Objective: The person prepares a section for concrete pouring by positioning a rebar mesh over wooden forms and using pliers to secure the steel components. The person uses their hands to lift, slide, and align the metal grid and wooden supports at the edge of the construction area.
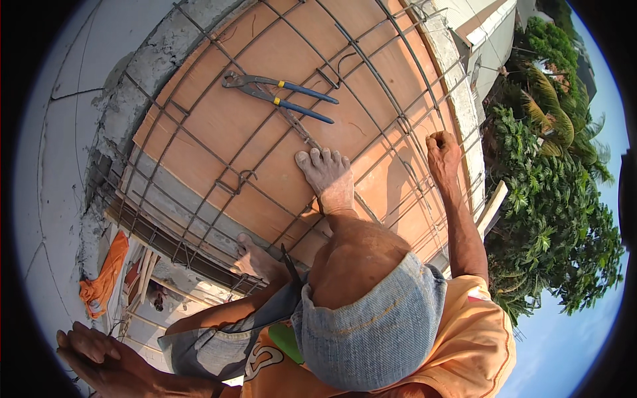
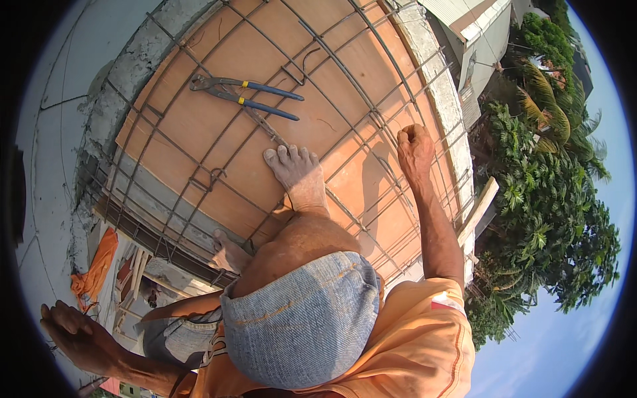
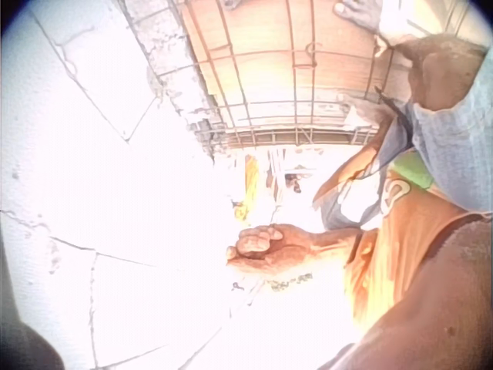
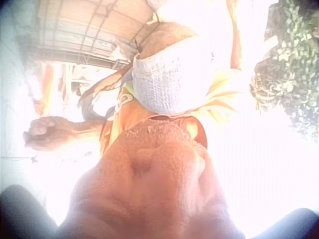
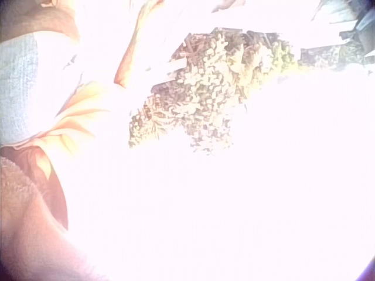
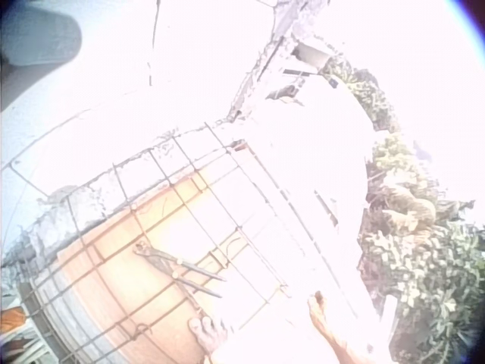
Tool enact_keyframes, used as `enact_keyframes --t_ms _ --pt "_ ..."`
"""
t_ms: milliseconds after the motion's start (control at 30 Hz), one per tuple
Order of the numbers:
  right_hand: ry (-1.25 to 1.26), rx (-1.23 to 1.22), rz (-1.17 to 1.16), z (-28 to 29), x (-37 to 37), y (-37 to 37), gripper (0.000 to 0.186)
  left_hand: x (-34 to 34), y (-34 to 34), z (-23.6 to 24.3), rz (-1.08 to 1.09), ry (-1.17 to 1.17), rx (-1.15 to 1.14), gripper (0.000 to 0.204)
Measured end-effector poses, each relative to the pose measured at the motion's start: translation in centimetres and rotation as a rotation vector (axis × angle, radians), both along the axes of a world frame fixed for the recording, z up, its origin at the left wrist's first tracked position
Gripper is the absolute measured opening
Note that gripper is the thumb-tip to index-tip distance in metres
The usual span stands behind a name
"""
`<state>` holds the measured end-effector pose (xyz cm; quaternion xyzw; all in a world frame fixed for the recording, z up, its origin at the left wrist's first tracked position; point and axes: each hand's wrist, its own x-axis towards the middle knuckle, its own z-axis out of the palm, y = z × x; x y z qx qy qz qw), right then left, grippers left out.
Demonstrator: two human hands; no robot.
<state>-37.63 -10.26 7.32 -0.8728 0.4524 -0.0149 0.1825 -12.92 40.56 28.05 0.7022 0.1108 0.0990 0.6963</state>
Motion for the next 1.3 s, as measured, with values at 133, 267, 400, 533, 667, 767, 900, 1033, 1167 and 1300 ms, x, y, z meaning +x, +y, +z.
enact_keyframes --t_ms 133,267,400,533,667,767,900,1033,1167,1300 --pt "0.059 0.109 0.232 -4.9 -1.2 1.0 0.012 0.9 -6.7 0.4 0.423 0.011 0.179 0.024" --pt "0.123 0.205 0.235 -5.2 -0.7 0.7 0.01 0.0 1.6 -0.2 -0.191 0.006 -0.114 0.029" --pt "0.104 0.189 0.351 -5.5 0.0 0.1 0.01 0.0 1.0 -0.2 0.021 0.034 0.053 0.032" --pt "0.274 0.19 0.538 -5.9 1.4 -0.4 0.01 0.4 -3.8 0.0 0.269 0.051 0.103 0.03" --pt "0.496 0.149 0.728 -6.6 2.7 -0.8 0.017 -0.2 -0.2 0.5 -0.135 -0.013 -0.003 0.027" --pt "0.417 0.116 0.735 -6.6 1.9 -1.2 0.015 0.2 -1.4 0.1 -0.007 -0.032 -0.015 0.031" --pt "0.53 0.073 0.712 -6.8 1.6 -0.2 0.011 -0.1 -1.4 0.2 0.014 -0.062 -0.066 0.033" --pt "0.499 -0.075 0.724 -6.5 1.1 0.9 0.011 0.2 -1.1 0.6 -0.031 -0.073 -0.094 0.034" --pt "0.326 -0.016 0.583 -5.5 1.2 -0.6 0.01 0.5 0.3 1.1 0.045 -0.107 -0.059 0.034" --pt "-0.031 0.185 0.347 -1.9 5.0 -1.1 0.014 0.4 1.3 2.1 0.185 -0.193 0.031 0.035"
